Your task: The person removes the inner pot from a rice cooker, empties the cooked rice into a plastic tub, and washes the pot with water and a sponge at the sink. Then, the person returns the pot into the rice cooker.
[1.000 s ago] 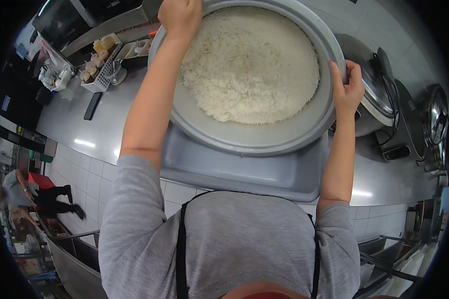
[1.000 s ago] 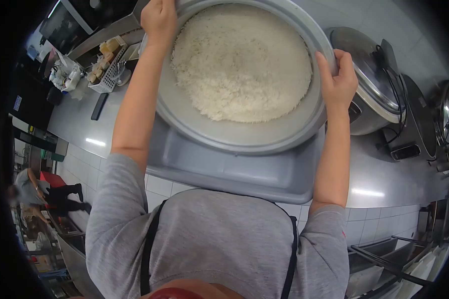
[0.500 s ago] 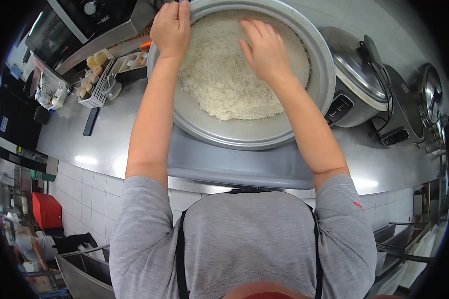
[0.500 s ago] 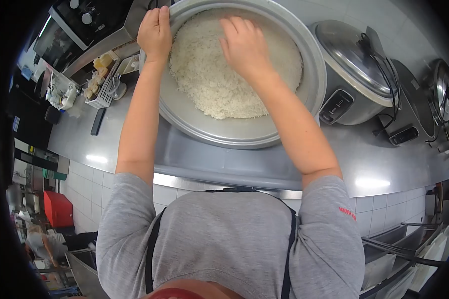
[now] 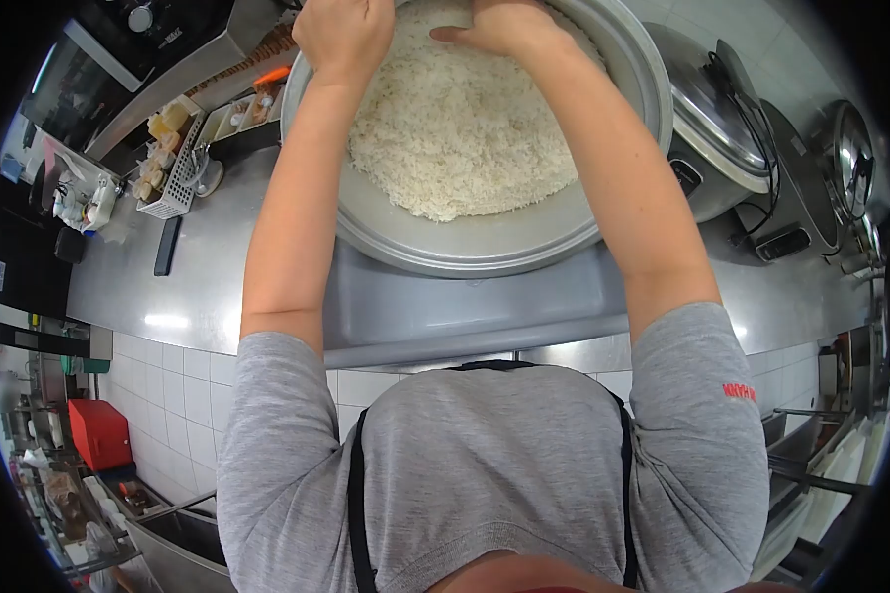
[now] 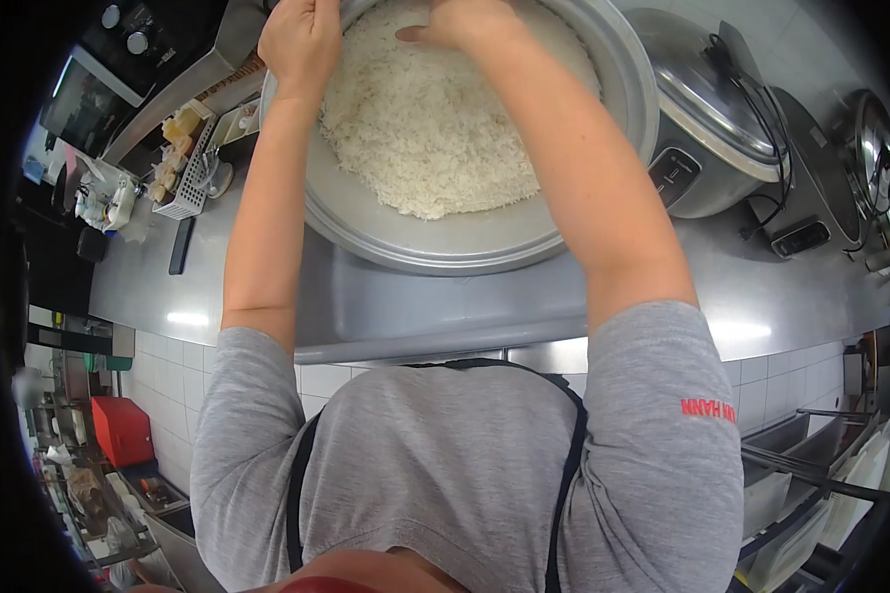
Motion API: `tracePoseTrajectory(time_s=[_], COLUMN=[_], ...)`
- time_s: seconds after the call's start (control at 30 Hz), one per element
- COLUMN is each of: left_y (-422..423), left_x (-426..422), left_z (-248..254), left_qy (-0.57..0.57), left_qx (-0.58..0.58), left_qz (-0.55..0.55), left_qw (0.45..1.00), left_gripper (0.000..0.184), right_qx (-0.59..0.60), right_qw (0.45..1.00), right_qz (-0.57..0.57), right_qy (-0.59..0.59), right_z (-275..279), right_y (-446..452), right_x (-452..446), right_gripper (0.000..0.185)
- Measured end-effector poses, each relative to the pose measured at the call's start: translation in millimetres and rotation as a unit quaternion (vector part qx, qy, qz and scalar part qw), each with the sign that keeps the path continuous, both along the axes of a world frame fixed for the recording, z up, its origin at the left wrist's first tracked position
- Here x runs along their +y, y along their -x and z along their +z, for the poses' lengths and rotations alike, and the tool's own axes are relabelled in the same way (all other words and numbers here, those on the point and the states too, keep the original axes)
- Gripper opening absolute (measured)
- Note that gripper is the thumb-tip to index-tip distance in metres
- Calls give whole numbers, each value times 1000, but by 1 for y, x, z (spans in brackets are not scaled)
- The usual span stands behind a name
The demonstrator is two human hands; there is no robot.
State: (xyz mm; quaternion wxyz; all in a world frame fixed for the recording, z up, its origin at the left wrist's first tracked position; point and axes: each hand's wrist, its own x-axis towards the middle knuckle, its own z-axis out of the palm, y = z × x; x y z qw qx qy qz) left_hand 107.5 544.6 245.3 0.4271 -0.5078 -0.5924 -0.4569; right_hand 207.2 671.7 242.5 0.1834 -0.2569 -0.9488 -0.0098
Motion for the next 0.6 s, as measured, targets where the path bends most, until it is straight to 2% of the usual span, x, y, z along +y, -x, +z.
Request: tracePoseTrajectory(time_s=[0.3,0.4,0.53,0.6], left_y=[4,4,13,33], left_x=[2,0,6,17], left_z=[-2,-2,-5,-7], left_qy=[-6,40,18,31], left_qx=[-16,12,18,-12], left_qz=[-3,62,98,108], left_qw=[1000,997,995,994], left_gripper=[29,33,34,34], right_qx=[-24,-52,-46,-68], right_qw=[995,992,988,977], right_qz=[82,104,147,194], right_qy=[-56,38,-28,-51], right_z=[3,10,5,11], right_y=[18,9,4,-11], right_x=[26,27,15,-5], right_gripper=[99,99,104,77])
